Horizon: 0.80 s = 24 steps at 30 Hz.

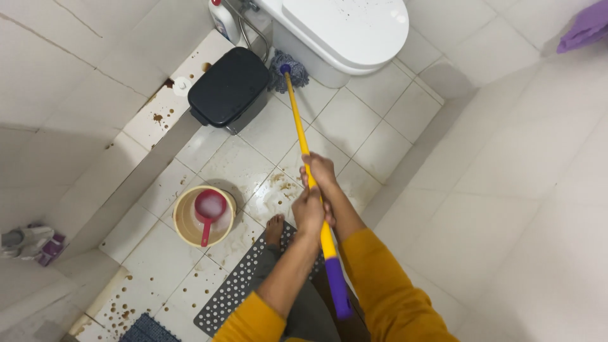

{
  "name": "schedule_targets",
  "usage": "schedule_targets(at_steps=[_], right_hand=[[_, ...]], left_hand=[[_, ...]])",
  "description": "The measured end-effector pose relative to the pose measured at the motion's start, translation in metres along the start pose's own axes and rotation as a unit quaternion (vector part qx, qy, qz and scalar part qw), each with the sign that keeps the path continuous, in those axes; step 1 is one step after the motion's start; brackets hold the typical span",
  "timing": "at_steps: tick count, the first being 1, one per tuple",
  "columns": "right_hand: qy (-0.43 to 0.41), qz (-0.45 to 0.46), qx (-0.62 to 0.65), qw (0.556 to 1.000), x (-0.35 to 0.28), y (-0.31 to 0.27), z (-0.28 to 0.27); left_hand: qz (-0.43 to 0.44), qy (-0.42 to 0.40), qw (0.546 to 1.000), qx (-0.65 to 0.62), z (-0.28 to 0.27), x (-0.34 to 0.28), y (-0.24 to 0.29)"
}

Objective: The person mops the bathroom floor using a mop and a bucket of soapy water. They move a trash bin to clean underneath it, pour additional soapy water onto the floor using a pink scoop, and later use a red brush to scrub the bin.

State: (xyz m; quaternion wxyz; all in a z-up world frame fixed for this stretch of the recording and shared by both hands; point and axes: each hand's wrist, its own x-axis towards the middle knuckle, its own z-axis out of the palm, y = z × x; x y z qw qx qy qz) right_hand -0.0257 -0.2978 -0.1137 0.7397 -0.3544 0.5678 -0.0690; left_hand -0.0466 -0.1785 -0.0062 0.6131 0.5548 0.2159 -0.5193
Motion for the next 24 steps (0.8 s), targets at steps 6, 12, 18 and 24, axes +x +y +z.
schedule_targets(at_steps=[6,12,18,24], right_hand=[[-0.003,0.042,0.044,0.998,-0.103,0.018,-0.008],[0.017,-0.008,-0.011,1.0,-0.016,0.008,0.019],[0.035,-0.018,-0.047,0.998,0.001,0.005,0.047],[0.011,0.001,0.047,0.999,-0.099,0.035,0.022]], left_hand=[[-0.026,0.02,0.999,-0.013,-0.005,-0.083,-0.013],[0.013,0.005,0.999,0.043,-0.013,0.008,0.008],[0.02,-0.037,0.999,-0.03,-0.023,0.02,0.054],[-0.088,-0.017,0.993,-0.079,-0.044,-0.091,0.019]])
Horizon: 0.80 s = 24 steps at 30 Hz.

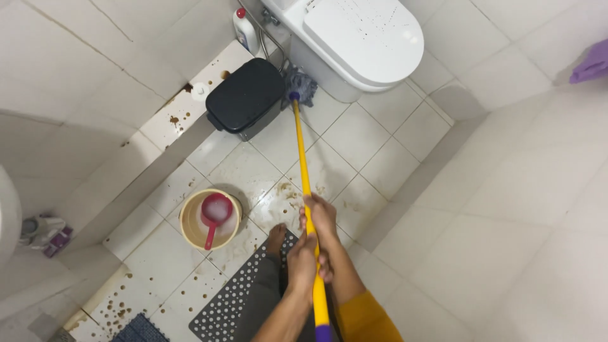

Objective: The person mops the bathroom floor using a mop and a bucket of soapy water. They move a trash bin to clean underneath it, pour additional soapy water onto the floor using a pink scoop, and later use a red brush to scrub the bin.

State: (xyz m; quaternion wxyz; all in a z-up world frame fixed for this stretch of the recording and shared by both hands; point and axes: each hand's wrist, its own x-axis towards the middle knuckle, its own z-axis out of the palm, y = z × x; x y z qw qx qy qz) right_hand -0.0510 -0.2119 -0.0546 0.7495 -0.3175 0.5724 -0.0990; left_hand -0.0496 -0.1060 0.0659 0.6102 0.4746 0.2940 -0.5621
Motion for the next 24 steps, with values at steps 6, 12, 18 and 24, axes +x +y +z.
schedule_targets(at_steps=[6,12,18,24], right_hand=[[0.027,0.007,-0.002,1.0,0.035,0.016,0.002],[-0.002,0.028,0.065,0.997,0.075,-0.029,0.015],[-0.056,0.125,0.035,0.99,-0.068,0.01,0.008],[-0.047,0.054,0.136,0.988,-0.039,0.038,0.0]], left_hand=[[0.022,0.028,0.996,0.079,-0.01,0.036,0.005],[0.048,-0.006,0.996,0.079,0.019,0.087,0.028],[0.035,-0.026,0.998,0.034,-0.058,0.071,0.001],[0.112,0.014,0.982,0.154,-0.036,0.101,0.033]])
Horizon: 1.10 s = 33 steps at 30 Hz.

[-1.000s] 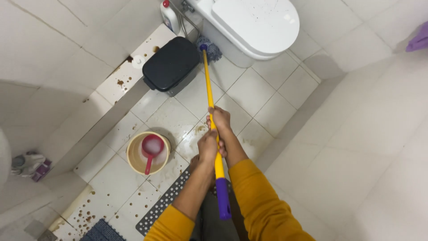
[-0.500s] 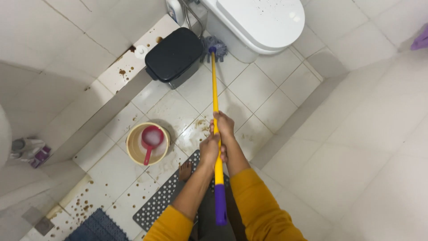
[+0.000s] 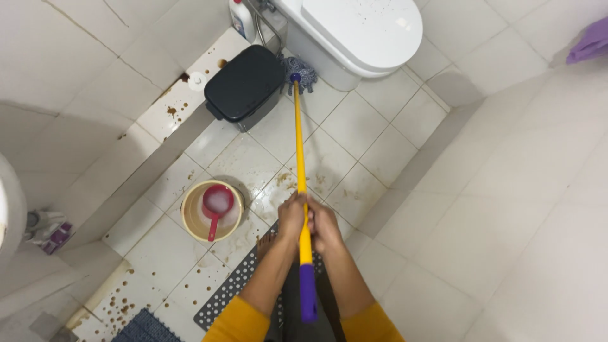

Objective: The person mops the bathroom floor using a mop and a bucket of soapy water. They move a trash bin to clean underneath it, pour additional soapy water onto the floor using a pink scoop, and later use a red brush to scrub the bin.

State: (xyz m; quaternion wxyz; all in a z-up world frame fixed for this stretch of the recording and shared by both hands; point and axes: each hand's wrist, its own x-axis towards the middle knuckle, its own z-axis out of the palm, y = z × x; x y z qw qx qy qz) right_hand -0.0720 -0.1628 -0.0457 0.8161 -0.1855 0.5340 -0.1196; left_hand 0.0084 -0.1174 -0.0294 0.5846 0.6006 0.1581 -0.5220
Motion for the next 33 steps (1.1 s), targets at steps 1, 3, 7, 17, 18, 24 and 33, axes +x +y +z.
schedule_targets(at_steps=[1,3,7,17,18,24,33], right_hand=[[0.001,-0.004,0.0,1.0,0.012,-0.01,0.001],[-0.018,-0.031,-0.027,0.999,0.032,-0.026,0.001],[-0.009,0.033,-0.046,0.998,-0.007,-0.063,0.042],[-0.037,-0.002,0.0,0.999,-0.089,0.036,-0.004],[-0.036,-0.012,-0.001,0.999,-0.109,0.047,-0.009],[0.076,0.062,-0.072,0.993,-0.057,0.072,0.015],[-0.139,-0.076,-0.033,0.987,0.067,0.077,0.019]], left_hand=[[0.001,-0.004,1.0,0.0,0.006,0.006,0.014],[0.061,-0.008,0.991,0.121,0.015,0.015,0.038],[0.119,-0.036,0.96,0.252,0.008,-0.028,0.057],[0.115,-0.109,0.969,0.192,-0.041,-0.16,0.002],[0.122,-0.104,0.968,0.191,-0.049,-0.177,-0.008],[-0.034,-0.051,0.993,0.103,-0.078,-0.131,0.001],[-0.029,-0.134,0.988,0.063,-0.103,-0.111,0.013]])
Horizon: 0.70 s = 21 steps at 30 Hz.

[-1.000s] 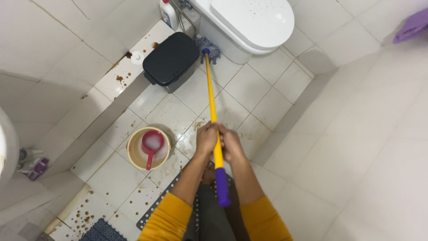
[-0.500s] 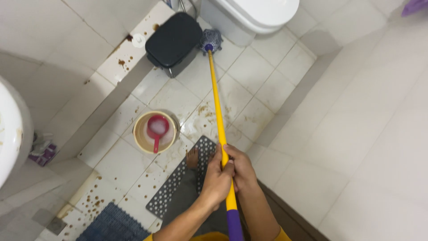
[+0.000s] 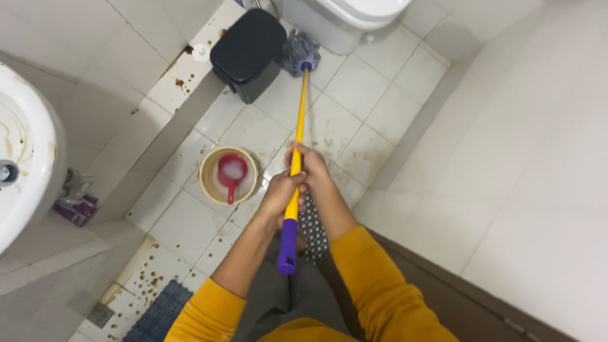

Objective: The person mops the bathroom floor using a mop and a bucket of soapy water. They move a trash bin to clean underneath it, pour additional soapy water onto the floor using a pink scoop, and later use a red brush to scrub the bin.

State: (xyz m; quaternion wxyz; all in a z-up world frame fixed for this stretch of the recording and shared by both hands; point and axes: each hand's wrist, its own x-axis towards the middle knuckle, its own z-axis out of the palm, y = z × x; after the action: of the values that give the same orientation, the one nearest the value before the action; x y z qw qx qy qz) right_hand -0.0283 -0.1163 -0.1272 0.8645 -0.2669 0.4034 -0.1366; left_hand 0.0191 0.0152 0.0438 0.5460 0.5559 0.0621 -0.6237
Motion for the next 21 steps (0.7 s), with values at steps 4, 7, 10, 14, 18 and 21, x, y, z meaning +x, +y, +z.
schedule_targets(at_steps=[4,7,10,14,18,21], right_hand=[[0.054,0.057,0.295,0.952,-0.021,0.01,0.011],[0.06,0.025,0.318,0.946,-0.085,0.014,0.037],[0.066,0.01,0.371,0.926,-0.154,0.013,0.074],[0.043,-0.039,0.267,0.962,-0.238,0.021,0.127],[0.093,-0.128,0.261,0.952,-0.273,0.048,0.156],[0.161,-0.126,0.217,0.955,-0.268,0.055,0.155]], left_hand=[[0.015,-0.013,1.0,0.02,0.005,-0.062,-0.007],[0.027,-0.028,0.999,0.035,0.012,-0.126,0.0],[0.034,-0.056,0.997,0.049,0.009,-0.185,0.007],[0.01,-0.095,0.995,0.02,-0.009,-0.249,0.009],[-0.054,-0.114,0.991,-0.052,-0.026,-0.286,0.012],[-0.06,-0.127,0.99,-0.03,-0.044,-0.268,0.0]])
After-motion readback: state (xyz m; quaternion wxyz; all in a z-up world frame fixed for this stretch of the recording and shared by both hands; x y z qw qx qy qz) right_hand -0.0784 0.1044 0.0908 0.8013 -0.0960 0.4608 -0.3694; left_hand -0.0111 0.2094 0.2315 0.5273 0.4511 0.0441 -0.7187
